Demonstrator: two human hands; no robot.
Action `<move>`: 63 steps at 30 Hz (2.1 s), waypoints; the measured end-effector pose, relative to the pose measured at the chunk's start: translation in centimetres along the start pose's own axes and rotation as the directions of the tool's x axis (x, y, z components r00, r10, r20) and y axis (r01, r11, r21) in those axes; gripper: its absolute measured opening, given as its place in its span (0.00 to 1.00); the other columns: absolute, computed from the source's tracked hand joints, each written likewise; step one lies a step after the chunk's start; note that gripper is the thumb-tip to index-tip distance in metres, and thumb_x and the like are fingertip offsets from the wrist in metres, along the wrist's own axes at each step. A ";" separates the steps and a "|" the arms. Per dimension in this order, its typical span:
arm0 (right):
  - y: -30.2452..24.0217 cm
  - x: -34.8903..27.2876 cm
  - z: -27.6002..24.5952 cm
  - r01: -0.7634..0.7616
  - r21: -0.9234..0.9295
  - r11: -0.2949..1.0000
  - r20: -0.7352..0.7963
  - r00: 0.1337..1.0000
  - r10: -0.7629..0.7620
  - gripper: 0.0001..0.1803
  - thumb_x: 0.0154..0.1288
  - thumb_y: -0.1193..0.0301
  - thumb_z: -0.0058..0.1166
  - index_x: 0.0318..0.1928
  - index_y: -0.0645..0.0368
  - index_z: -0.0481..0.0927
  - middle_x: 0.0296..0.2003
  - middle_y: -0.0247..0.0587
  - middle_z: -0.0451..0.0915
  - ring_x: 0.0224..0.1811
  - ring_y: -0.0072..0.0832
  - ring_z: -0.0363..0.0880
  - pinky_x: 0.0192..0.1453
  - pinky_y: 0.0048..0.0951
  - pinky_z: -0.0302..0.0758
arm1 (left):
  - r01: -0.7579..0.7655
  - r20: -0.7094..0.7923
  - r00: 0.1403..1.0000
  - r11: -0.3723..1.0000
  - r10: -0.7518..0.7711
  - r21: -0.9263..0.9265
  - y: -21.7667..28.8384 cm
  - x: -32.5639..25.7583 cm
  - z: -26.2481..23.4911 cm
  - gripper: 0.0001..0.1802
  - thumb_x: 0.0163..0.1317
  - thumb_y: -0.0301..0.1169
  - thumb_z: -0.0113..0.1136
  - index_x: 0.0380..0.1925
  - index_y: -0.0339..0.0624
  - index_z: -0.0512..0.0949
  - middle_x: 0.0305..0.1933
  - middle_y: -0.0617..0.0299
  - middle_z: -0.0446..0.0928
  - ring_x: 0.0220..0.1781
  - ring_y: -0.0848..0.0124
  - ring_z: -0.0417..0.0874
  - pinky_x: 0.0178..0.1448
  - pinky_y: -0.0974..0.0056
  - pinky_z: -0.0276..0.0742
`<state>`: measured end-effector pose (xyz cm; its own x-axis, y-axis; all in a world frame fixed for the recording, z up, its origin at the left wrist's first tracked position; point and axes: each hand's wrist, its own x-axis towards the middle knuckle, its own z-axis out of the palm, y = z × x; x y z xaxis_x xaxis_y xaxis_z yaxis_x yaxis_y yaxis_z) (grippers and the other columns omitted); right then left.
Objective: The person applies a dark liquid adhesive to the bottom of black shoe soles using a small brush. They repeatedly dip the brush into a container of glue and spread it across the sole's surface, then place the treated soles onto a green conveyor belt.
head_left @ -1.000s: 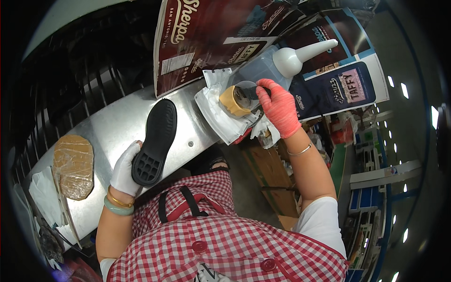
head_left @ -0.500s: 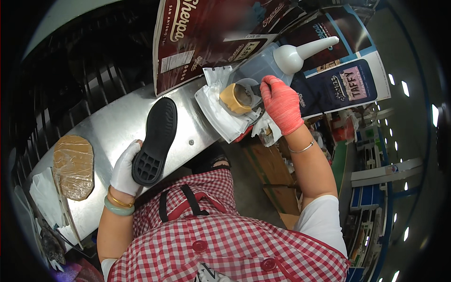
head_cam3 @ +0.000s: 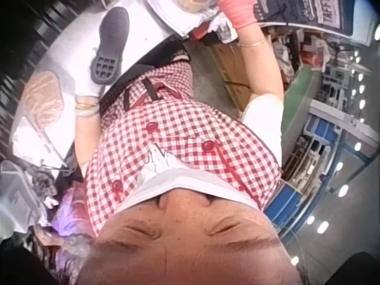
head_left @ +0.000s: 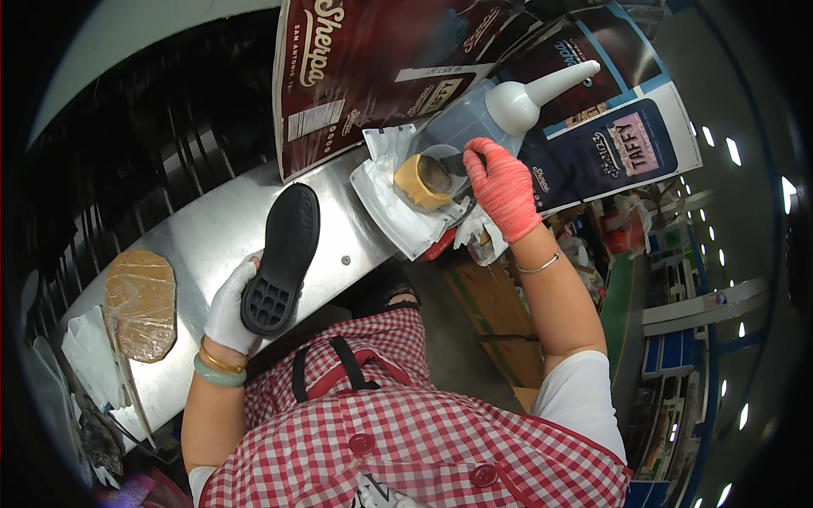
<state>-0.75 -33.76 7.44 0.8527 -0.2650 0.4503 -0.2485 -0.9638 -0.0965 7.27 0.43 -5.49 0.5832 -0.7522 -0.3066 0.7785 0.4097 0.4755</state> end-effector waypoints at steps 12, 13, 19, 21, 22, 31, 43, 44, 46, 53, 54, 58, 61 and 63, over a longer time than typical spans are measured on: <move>1.4 -0.9 -1.4 -0.203 0.380 0.902 0.143 0.977 0.160 0.11 0.60 0.68 0.57 0.44 0.54 0.81 0.35 0.41 0.81 0.35 0.34 0.79 0.40 0.27 0.75 | 0.222 -0.010 0.974 0.961 -0.227 -0.166 -0.2 -0.7 1.5 0.25 0.69 0.43 0.33 0.58 0.41 0.65 0.51 0.44 0.73 0.48 0.52 0.78 0.47 0.54 0.79; 1.5 -1.0 -1.4 -0.109 0.324 0.940 0.101 0.992 0.080 0.12 0.59 0.68 0.57 0.44 0.53 0.81 0.36 0.40 0.81 0.35 0.34 0.79 0.41 0.28 0.75 | 0.200 -0.017 0.979 0.969 -0.205 -0.142 -0.4 -0.8 1.4 0.26 0.68 0.44 0.36 0.57 0.38 0.66 0.50 0.41 0.74 0.49 0.50 0.78 0.47 0.54 0.80; 2.8 -1.5 1.9 0.197 0.100 0.975 0.129 0.969 -0.209 0.12 0.58 0.67 0.56 0.43 0.50 0.81 0.38 0.35 0.79 0.39 0.36 0.78 0.42 0.32 0.76 | 0.185 -0.042 0.981 0.980 -0.188 -0.077 -1.2 -0.8 1.0 0.30 0.66 0.46 0.40 0.55 0.30 0.68 0.48 0.33 0.75 0.49 0.48 0.80 0.47 0.55 0.82; 2.6 -1.5 2.5 0.222 -0.052 0.974 0.213 0.955 -0.207 0.11 0.58 0.66 0.54 0.42 0.50 0.80 0.38 0.35 0.79 0.38 0.37 0.78 0.41 0.33 0.76 | 0.202 -0.040 0.978 0.977 -0.205 -0.074 -1.1 -0.8 1.5 0.29 0.66 0.46 0.39 0.55 0.31 0.69 0.47 0.34 0.75 0.47 0.49 0.81 0.46 0.55 0.82; 2.4 -1.4 2.5 0.203 -0.072 0.977 0.219 0.958 -0.183 0.10 0.60 0.66 0.52 0.41 0.51 0.80 0.36 0.36 0.79 0.39 0.38 0.78 0.41 0.34 0.76 | 0.203 -0.048 0.977 0.976 -0.206 -0.073 -1.1 -0.8 1.4 0.29 0.66 0.46 0.39 0.55 0.31 0.69 0.47 0.34 0.75 0.47 0.49 0.81 0.46 0.55 0.82; 2.4 -1.3 -1.3 0.006 0.164 0.986 -0.026 1.000 -0.002 0.11 0.62 0.62 0.51 0.40 0.53 0.80 0.33 0.41 0.78 0.35 0.42 0.78 0.38 0.39 0.75 | 0.065 -0.187 0.981 0.995 -0.049 0.078 -2.0 -2.1 2.1 0.25 0.65 0.44 0.40 0.45 0.30 0.74 0.42 0.40 0.79 0.44 0.50 0.82 0.39 0.53 0.83; 2.2 -0.5 -1.2 -0.248 0.392 0.886 0.171 0.966 0.194 0.15 0.62 0.58 0.50 0.37 0.54 0.82 0.33 0.47 0.80 0.38 0.44 0.78 0.43 0.40 0.74 | -0.037 -0.067 0.997 0.989 0.047 0.143 -1.4 -5.1 4.9 0.27 0.61 0.44 0.47 0.53 0.33 0.69 0.45 0.38 0.76 0.44 0.48 0.81 0.40 0.51 0.83; 2.2 -0.5 -1.7 -0.228 0.426 0.876 0.125 0.973 0.192 0.16 0.62 0.57 0.50 0.37 0.54 0.82 0.32 0.47 0.80 0.38 0.44 0.78 0.43 0.40 0.74 | -0.051 -0.039 0.998 0.990 0.057 0.130 -1.2 -5.3 5.2 0.28 0.61 0.43 0.48 0.54 0.32 0.68 0.46 0.36 0.76 0.44 0.47 0.81 0.41 0.50 0.83; 2.2 -0.5 -2.1 -0.174 0.454 0.874 0.028 0.983 0.182 0.16 0.62 0.56 0.50 0.37 0.55 0.82 0.32 0.48 0.80 0.38 0.44 0.78 0.43 0.40 0.74 | -0.069 0.041 0.997 0.987 0.064 0.144 -0.8 -5.7 5.7 0.30 0.61 0.43 0.49 0.56 0.31 0.66 0.48 0.34 0.74 0.44 0.45 0.81 0.42 0.49 0.83; 2.6 -0.3 0.0 -0.177 0.273 0.946 0.146 0.979 0.141 0.17 0.63 0.56 0.48 0.38 0.54 0.82 0.33 0.47 0.80 0.39 0.44 0.78 0.44 0.41 0.74 | -0.075 0.126 0.990 0.991 0.061 0.109 -1.5 -5.4 5.3 0.30 0.60 0.42 0.52 0.57 0.31 0.65 0.50 0.34 0.73 0.49 0.43 0.78 0.46 0.46 0.81; 2.6 -0.3 -0.5 -0.201 0.311 0.929 0.167 0.974 0.155 0.17 0.64 0.56 0.48 0.38 0.54 0.82 0.34 0.47 0.80 0.40 0.44 0.78 0.44 0.41 0.73 | -0.066 0.134 0.990 0.993 0.053 0.097 -1.6 -5.4 5.3 0.30 0.59 0.41 0.53 0.57 0.32 0.65 0.50 0.35 0.73 0.49 0.43 0.78 0.46 0.45 0.80; 3.4 -0.4 -0.2 -0.174 0.371 0.912 0.034 0.984 0.174 0.17 0.64 0.56 0.47 0.39 0.54 0.82 0.35 0.46 0.80 0.42 0.44 0.77 0.46 0.41 0.73 | -0.051 0.094 0.995 0.996 0.045 0.067 -1.9 -5.7 5.3 0.30 0.58 0.39 0.54 0.58 0.34 0.65 0.52 0.39 0.73 0.49 0.43 0.78 0.44 0.44 0.81; 3.2 -0.6 0.2 -0.227 0.276 0.934 0.204 0.963 0.174 0.17 0.63 0.56 0.48 0.38 0.54 0.82 0.35 0.46 0.80 0.41 0.44 0.77 0.46 0.40 0.73 | -0.057 0.046 0.998 0.996 0.054 0.067 -1.7 -6.0 5.0 0.30 0.58 0.38 0.54 0.58 0.35 0.64 0.52 0.42 0.73 0.48 0.43 0.79 0.43 0.45 0.81; 3.4 -0.8 0.3 -0.185 0.374 0.909 0.033 0.982 0.186 0.17 0.63 0.55 0.48 0.38 0.54 0.82 0.34 0.46 0.80 0.40 0.44 0.77 0.45 0.40 0.73 | -0.072 0.037 0.997 0.993 0.069 0.091 -1.7 -6.0 5.0 0.30 0.58 0.38 0.54 0.58 0.35 0.64 0.52 0.42 0.73 0.48 0.44 0.79 0.43 0.45 0.82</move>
<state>-2.18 -36.82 6.48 0.8065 -0.4403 0.3946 -0.2116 -0.8382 -0.5026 1.33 1.64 -0.33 0.6265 -0.7408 -0.2424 0.7102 0.4144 0.5691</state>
